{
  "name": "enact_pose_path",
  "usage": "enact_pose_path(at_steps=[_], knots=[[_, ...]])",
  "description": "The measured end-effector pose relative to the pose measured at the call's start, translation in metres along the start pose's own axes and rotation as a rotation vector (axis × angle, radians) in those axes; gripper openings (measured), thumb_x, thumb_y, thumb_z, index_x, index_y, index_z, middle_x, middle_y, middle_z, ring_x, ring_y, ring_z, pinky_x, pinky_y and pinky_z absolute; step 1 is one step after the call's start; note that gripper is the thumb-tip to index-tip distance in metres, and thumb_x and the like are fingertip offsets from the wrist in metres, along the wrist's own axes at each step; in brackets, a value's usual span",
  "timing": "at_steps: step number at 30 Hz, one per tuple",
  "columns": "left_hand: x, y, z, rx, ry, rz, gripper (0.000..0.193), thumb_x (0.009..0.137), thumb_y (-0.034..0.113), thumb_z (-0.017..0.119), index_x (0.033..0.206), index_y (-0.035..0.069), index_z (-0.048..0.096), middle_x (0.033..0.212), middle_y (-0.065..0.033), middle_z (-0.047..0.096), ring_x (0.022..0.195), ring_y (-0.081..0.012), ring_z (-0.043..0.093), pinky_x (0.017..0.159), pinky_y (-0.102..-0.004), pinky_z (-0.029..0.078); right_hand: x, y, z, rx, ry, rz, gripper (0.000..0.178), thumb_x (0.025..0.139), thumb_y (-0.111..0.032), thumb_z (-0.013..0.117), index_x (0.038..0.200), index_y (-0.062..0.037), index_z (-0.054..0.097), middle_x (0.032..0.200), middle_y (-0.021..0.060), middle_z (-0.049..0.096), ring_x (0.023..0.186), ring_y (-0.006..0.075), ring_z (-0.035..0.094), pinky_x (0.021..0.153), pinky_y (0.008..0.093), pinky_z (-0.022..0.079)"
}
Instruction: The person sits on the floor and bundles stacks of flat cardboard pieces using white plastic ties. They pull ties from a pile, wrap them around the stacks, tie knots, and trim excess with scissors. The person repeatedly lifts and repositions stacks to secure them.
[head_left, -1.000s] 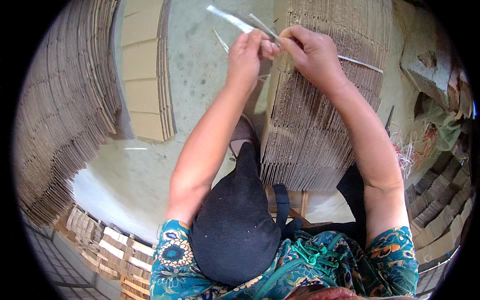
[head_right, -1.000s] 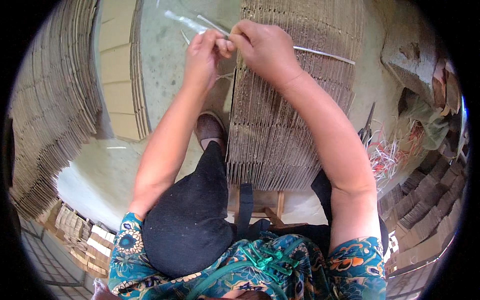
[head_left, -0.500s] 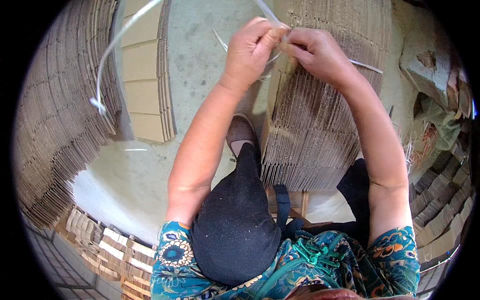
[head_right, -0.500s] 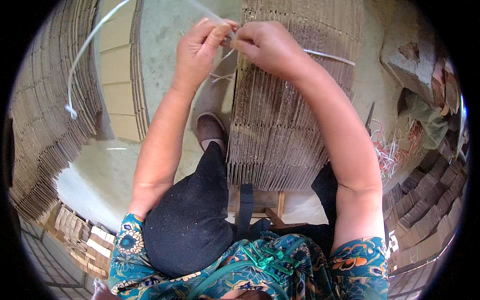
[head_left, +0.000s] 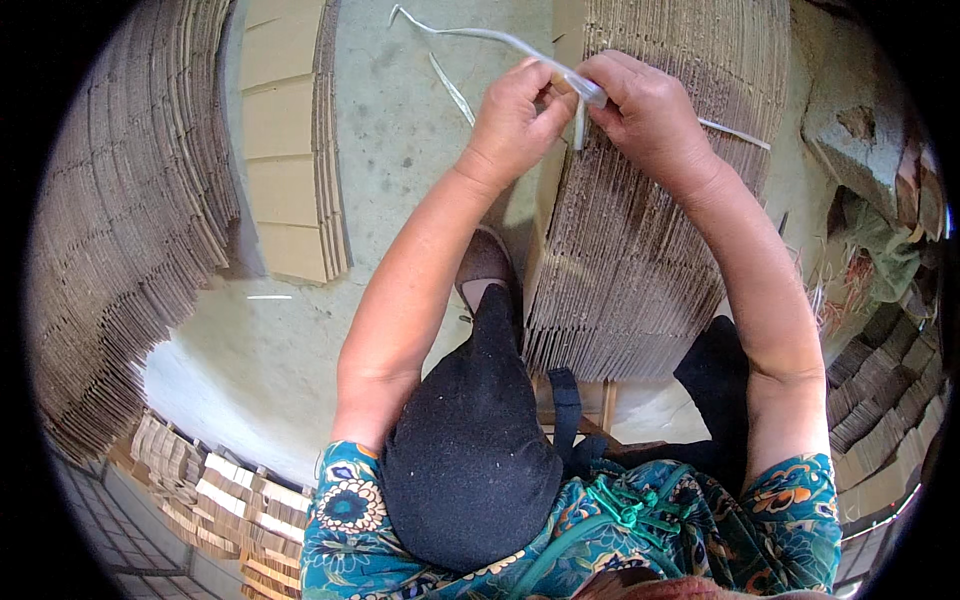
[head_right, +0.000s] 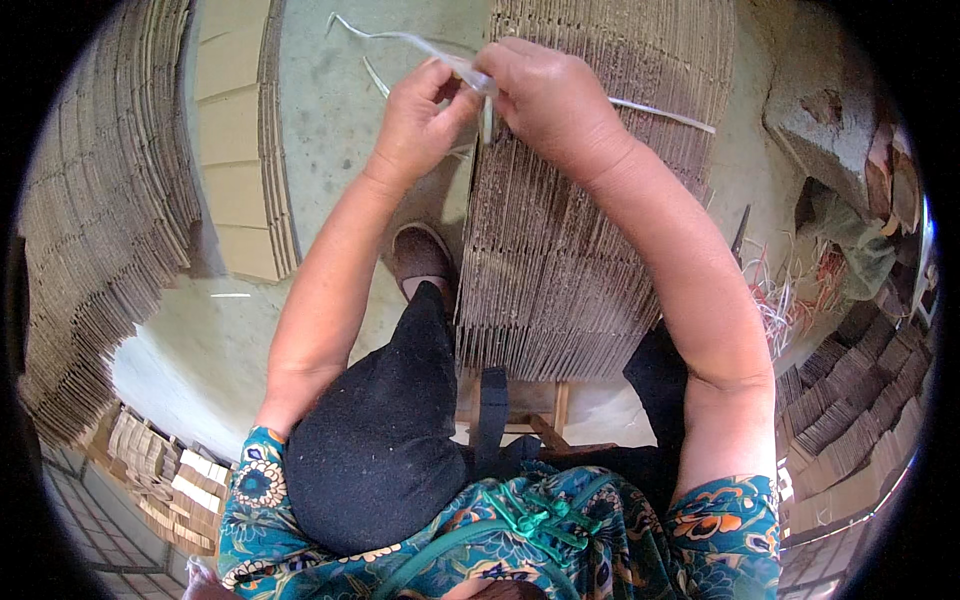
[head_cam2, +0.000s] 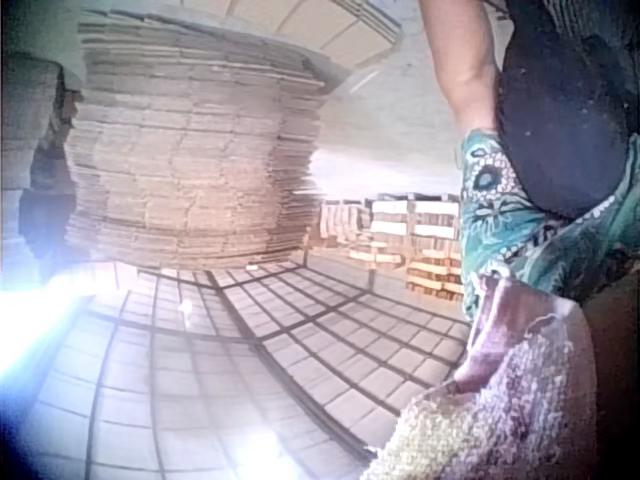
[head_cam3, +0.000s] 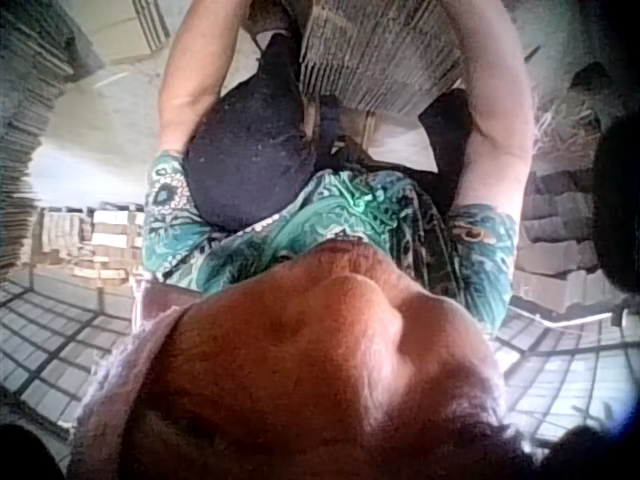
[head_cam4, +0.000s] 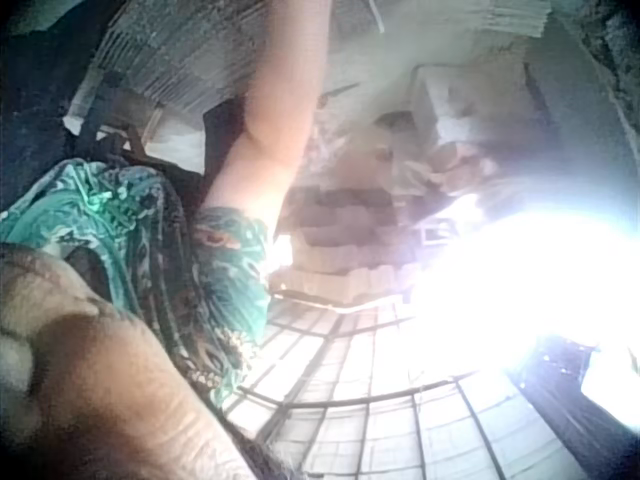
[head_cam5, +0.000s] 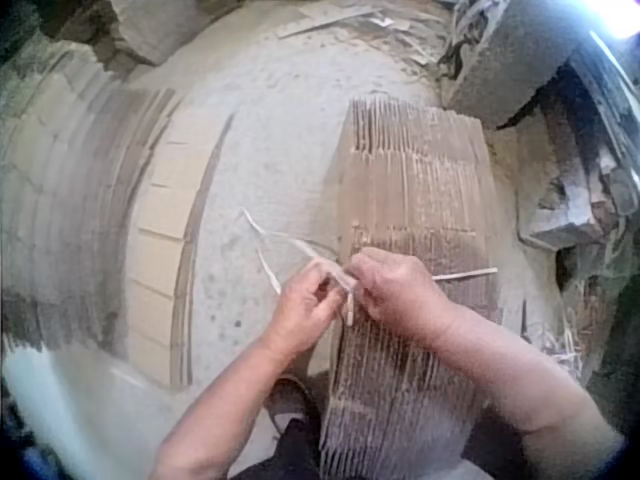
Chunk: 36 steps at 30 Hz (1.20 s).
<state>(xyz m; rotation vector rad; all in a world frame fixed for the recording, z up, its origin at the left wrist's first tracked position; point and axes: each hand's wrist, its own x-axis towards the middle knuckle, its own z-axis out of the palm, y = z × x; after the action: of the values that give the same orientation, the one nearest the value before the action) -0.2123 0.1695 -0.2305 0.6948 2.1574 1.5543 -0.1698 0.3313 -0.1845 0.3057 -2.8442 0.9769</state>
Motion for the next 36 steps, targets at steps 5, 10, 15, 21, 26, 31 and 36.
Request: enact_pose_path(at_steps=[5,10,15,21,26,31,36], knots=[[-0.001,0.01,0.005,0.008,0.055,-0.103,0.014,0.078,0.011,0.064,0.088,0.002,0.059,0.077,-0.0048,0.059,0.071,-0.0104,0.053,0.067,-0.0237,0.044,-0.005,-0.007,0.008,-0.176,0.024,0.026,0.007,0.073,-0.006,0.056,0.079,-0.0088,0.053,0.075,0.0085,0.054,0.066,0.0289,0.061,0.056,0.0377,0.05],[-0.003,0.016,0.011,0.02,0.152,-0.131,0.012,0.079,0.012,0.061,0.085,0.002,0.059,0.067,-0.0076,0.058,0.059,-0.015,0.054,0.058,-0.0276,0.045,-0.006,-0.012,0.015,-0.223,0.11,0.062,0.007,0.073,-0.006,0.057,0.077,-0.0101,0.053,0.074,0.007,0.053,0.063,0.0269,0.06,0.052,0.0356,0.05],[-0.005,0.004,0.011,-0.361,0.16,-0.256,0.01,0.083,0.008,0.059,0.091,0.003,0.063,0.072,-0.0002,0.059,0.065,-0.0073,0.053,0.061,-0.0231,0.045,-0.01,-0.006,0.022,-0.154,0.218,0.119,0.01,0.074,-0.006,0.06,0.082,-0.0086,0.056,0.077,0.0078,0.055,0.066,0.0273,0.059,0.055,0.0351,0.049],[-0.002,-0.003,0.004,-0.353,0.078,-0.239,0.018,0.084,0.01,0.061,0.1,0.003,0.063,0.081,0.0007,0.062,0.074,-0.0065,0.055,0.069,-0.0215,0.046,-0.009,0.0,0.022,-0.088,0.281,0.12,0.006,0.074,-0.009,0.061,0.079,-0.0102,0.057,0.074,0.0066,0.056,0.065,0.027,0.059,0.055,0.035,0.049],[0.004,-0.006,-0.006,-0.314,-0.016,-0.273,0.016,0.084,0.011,0.062,0.097,0.002,0.063,0.081,-0.0001,0.063,0.074,-0.0073,0.057,0.07,-0.0214,0.046,-0.008,-0.002,0.019,0.001,0.272,0.155,0.006,0.073,-0.011,0.063,0.078,-0.0095,0.059,0.074,0.0068,0.057,0.068,0.027,0.059,0.057,0.035,0.049],[0.009,-0.001,-0.011,-0.356,-0.057,-0.284,0.012,0.084,0.011,0.061,0.092,0.002,0.063,0.079,-0.0004,0.064,0.073,-0.007,0.057,0.07,-0.0211,0.046,-0.008,-0.001,0.018,0.038,0.248,0.183,0.007,0.073,-0.013,0.064,0.077,-0.0084,0.059,0.074,0.0074,0.057,0.069,0.0269,0.059,0.058,0.0353,0.048],[0.008,-0.01,-0.007,-0.323,-0.04,-0.234,0.008,0.084,0.009,0.06,0.087,0.002,0.062,0.075,0.0006,0.062,0.07,-0.0062,0.055,0.066,-0.0213,0.045,-0.008,-0.001,0.011,0.052,0.218,0.192,0.009,0.073,-0.014,0.064,0.077,-0.007,0.059,0.073,0.0085,0.056,0.068,0.0279,0.058,0.059,0.0363,0.047]])
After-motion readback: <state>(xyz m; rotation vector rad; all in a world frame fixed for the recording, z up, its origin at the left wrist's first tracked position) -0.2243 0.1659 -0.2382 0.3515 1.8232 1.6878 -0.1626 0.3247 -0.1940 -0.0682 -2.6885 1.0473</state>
